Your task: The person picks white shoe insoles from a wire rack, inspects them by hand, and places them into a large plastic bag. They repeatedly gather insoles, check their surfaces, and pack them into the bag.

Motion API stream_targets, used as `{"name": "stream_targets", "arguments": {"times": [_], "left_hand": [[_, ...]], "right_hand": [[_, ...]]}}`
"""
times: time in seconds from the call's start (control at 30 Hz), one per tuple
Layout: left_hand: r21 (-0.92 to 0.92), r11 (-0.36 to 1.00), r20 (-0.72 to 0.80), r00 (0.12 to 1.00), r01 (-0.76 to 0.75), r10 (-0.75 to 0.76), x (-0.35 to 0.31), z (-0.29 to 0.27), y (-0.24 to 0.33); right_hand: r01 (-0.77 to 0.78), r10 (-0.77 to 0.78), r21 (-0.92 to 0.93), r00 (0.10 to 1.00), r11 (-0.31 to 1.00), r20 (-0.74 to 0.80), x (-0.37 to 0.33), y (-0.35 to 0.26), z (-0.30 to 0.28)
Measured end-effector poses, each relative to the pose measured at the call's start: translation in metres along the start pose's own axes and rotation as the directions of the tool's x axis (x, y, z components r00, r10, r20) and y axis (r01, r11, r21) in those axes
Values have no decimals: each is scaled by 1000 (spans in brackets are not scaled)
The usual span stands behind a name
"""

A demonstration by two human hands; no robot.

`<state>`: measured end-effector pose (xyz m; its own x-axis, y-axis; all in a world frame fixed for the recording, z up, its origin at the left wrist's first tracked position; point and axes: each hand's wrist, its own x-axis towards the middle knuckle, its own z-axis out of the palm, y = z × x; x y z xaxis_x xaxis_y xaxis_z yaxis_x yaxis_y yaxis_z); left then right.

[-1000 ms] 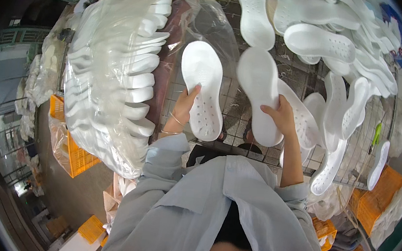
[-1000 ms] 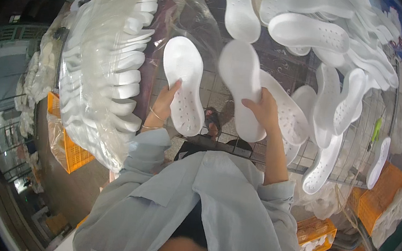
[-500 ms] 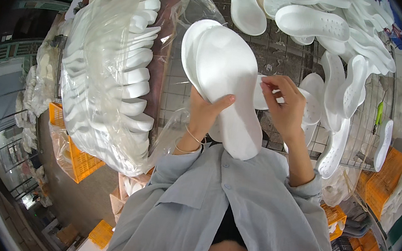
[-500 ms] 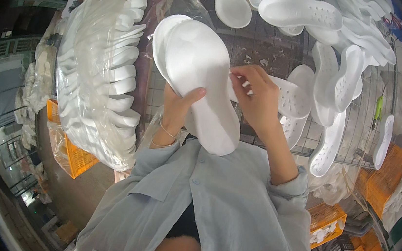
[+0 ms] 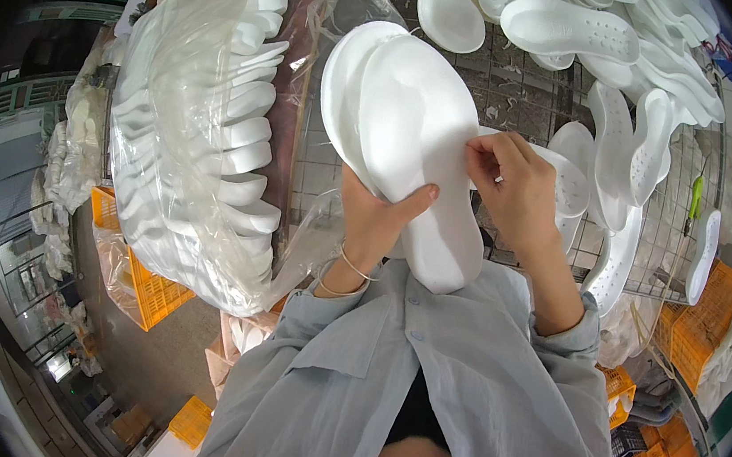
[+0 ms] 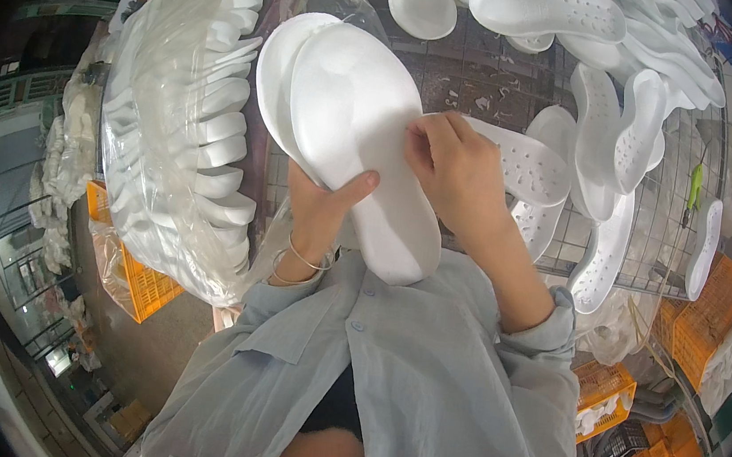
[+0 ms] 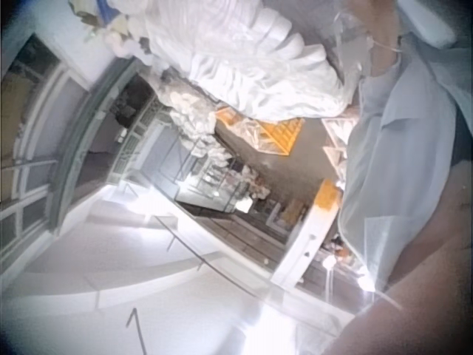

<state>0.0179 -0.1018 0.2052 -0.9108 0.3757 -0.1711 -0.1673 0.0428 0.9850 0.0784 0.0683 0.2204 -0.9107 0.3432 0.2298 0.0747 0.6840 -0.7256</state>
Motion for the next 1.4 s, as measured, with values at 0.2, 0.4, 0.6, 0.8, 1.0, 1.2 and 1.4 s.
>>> {"name": "stream_targets", "arguments": {"times": [0.2, 0.4, 0.6, 0.8, 1.0, 1.2, 1.4], "left_hand": [[63, 998, 98, 995, -29, 23, 0, -2, -6], [15, 999, 63, 997, -33, 32, 19, -11, -26], [-136, 986, -15, 995, 98, -101, 31, -18, -66], [-290, 870, 152, 917, 398, -369, 55, -48, -65], [-735, 425, 529, 839, 529, -129, 31, -21, -64], [-771, 98, 637, 757, 630, 145, 20, -21, -92], [-832, 202, 547, 822, 516, 156, 12, -45, -63]], "right_hand": [[173, -157, -130, 980, 976, 126, 6, 26, 6], [-80, 82, -221, 997, 972, 1, 39, 61, -23], [-573, 435, 233, 780, 786, 449, -29, 23, 20], [-565, 284, 815, 808, 128, 516, -61, 56, 33], [-854, 233, 518, 514, 49, 826, -45, 47, 30], [-376, 257, 351, 904, 857, 342, -53, 6, 1], [-216, -52, 532, 895, 819, 443, -80, -28, -18]]}}
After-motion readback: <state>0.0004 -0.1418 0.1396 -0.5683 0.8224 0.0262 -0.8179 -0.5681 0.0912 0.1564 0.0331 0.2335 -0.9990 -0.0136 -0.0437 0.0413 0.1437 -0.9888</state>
